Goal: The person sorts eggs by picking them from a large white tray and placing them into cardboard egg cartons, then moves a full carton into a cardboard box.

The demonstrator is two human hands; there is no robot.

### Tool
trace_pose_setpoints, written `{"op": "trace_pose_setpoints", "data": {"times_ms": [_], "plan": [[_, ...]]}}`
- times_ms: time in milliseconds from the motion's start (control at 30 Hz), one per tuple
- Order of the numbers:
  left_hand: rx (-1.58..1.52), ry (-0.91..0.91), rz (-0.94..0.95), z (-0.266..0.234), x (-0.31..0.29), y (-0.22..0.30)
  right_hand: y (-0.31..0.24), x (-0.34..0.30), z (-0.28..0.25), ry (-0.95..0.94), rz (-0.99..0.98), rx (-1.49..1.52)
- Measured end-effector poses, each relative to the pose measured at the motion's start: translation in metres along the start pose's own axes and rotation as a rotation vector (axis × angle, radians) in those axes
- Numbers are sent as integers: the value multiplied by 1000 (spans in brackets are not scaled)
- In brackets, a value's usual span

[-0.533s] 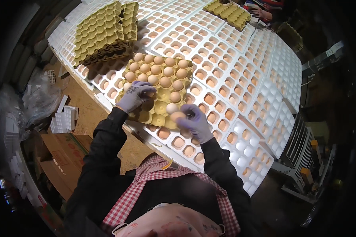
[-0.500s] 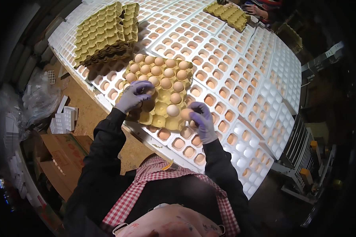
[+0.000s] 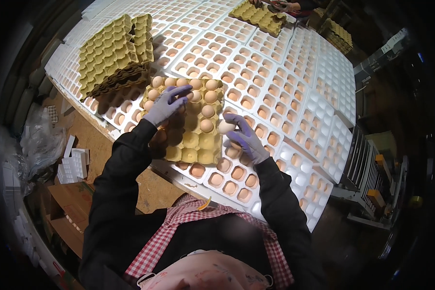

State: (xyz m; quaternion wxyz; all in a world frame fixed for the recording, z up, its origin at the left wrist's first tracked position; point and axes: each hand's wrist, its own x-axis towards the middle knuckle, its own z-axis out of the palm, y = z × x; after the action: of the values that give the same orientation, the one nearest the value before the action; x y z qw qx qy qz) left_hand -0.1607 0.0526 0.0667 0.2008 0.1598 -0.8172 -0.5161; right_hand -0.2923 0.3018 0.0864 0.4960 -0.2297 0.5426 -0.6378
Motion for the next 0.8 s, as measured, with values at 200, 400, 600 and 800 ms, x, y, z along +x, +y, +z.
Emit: {"op": "trace_pose_setpoints", "data": {"times_ms": [200,400,600,800], "plan": [[1257,-146,295,37,44,3,15,47,37,132,-228,-1886],[781,132,116,13,32,-15,-17,1,-31,322,-294,-1064],[-32,-1,32,110,58,52,-14,-106,-245,1329,-181,-1042],[323,-257,365,291,129,99,-8,-87,-327,1164,-230,-1267]]}}
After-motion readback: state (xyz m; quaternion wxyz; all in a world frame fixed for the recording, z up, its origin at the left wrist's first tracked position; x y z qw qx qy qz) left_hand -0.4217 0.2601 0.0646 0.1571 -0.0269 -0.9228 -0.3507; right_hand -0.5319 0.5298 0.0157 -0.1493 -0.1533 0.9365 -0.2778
